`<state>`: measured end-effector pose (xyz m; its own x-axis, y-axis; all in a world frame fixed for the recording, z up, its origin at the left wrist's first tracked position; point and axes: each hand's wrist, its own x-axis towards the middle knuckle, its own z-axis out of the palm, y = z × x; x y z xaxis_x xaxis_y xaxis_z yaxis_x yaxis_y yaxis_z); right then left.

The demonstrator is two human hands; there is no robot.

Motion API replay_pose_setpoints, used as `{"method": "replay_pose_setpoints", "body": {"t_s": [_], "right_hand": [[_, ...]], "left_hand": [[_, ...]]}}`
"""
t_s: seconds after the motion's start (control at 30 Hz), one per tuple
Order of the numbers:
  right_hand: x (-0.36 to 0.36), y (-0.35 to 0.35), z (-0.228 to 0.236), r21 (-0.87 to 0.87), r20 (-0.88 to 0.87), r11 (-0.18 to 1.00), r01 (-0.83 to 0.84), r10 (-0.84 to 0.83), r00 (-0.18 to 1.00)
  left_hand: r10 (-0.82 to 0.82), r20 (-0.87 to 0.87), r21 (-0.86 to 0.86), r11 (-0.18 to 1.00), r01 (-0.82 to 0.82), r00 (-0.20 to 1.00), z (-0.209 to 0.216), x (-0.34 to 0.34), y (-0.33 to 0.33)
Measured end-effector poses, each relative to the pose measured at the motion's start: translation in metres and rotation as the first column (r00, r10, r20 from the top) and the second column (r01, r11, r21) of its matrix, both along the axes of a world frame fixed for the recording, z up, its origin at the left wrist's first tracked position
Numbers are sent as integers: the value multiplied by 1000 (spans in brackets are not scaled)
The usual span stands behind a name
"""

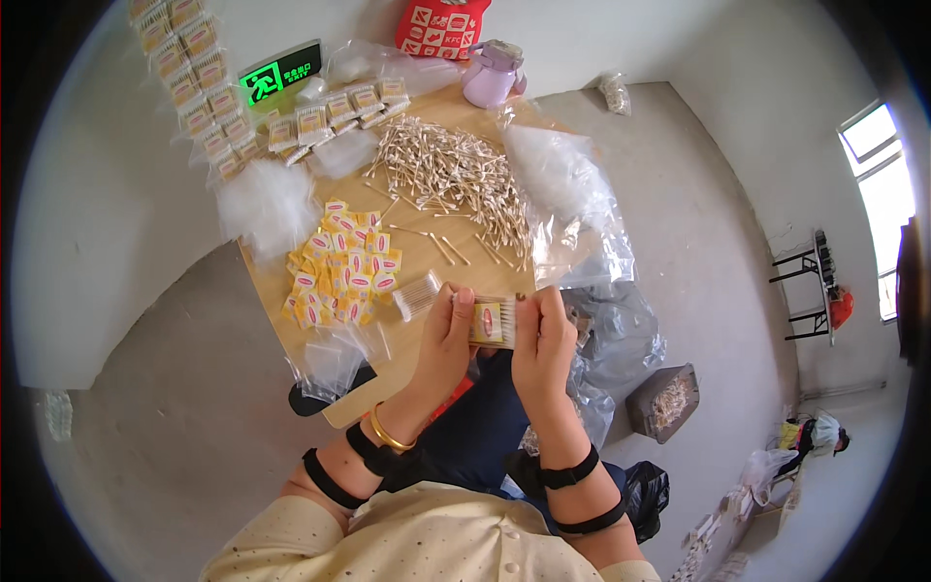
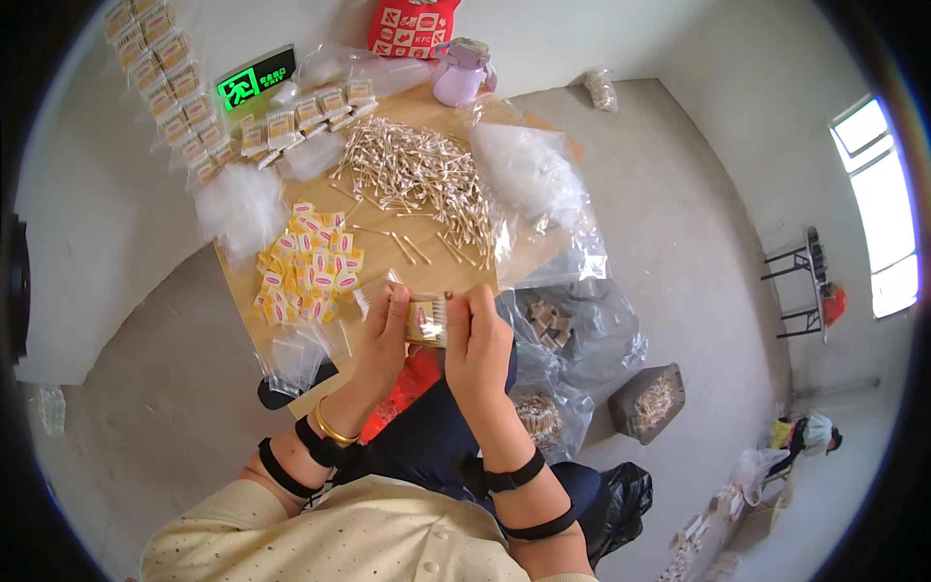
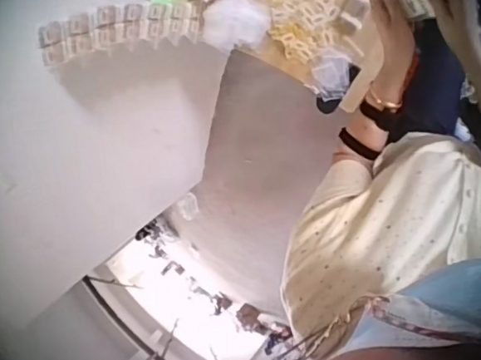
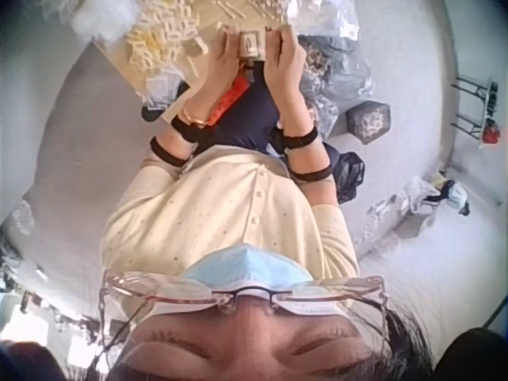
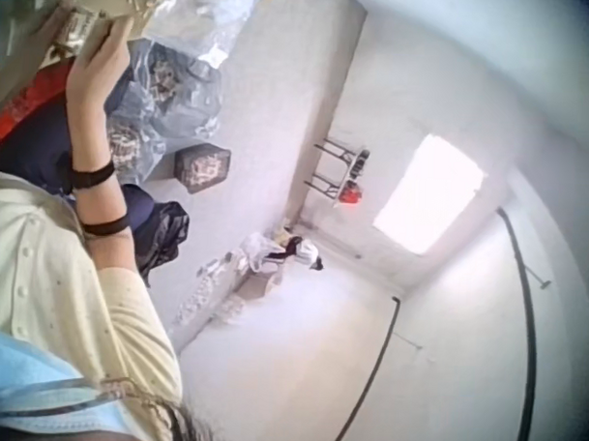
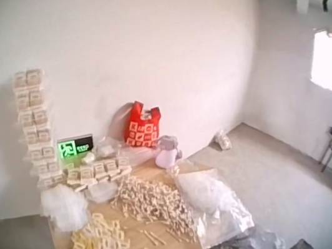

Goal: The person sits on the floor and packs cotton swabs into small plastic bags. They pick up a bundle of swabs, place them into a clear plastic wrapper, and seal the package. The person repeats this process, handling the swabs and wrappers by hand.

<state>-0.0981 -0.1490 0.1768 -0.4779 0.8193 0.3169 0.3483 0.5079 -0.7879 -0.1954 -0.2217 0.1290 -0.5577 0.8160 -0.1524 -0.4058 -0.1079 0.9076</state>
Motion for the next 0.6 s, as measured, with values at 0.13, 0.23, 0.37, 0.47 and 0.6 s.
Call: {"method": "replay_pose_setpoints", "body": {"t_s": [0.13,0.23,0.37,0.47,0.6], "right_hand": [[-3,8,-30,-501,-268,860,-103,-41,963],[-7,6,-33,-631,-375,766,-121,-164,913],[-8,3,-41,-263,-166,965,-8,-37,985],[-11,5,-36,-116,38,992,44,-40,998],[-7,24,-61,-60,93,997,51,-45,995]], "left_hand": [[107,-102,125,988,-94,989,-20,5,7],[41,-1,119,992,-41,999,-31,2,12],[63,4,105,992,-63,998,-46,2,17],[51,-34,83,995,-48,998,-56,2,17],[-9,84,-98,995,18,996,-79,-5,19]]}}
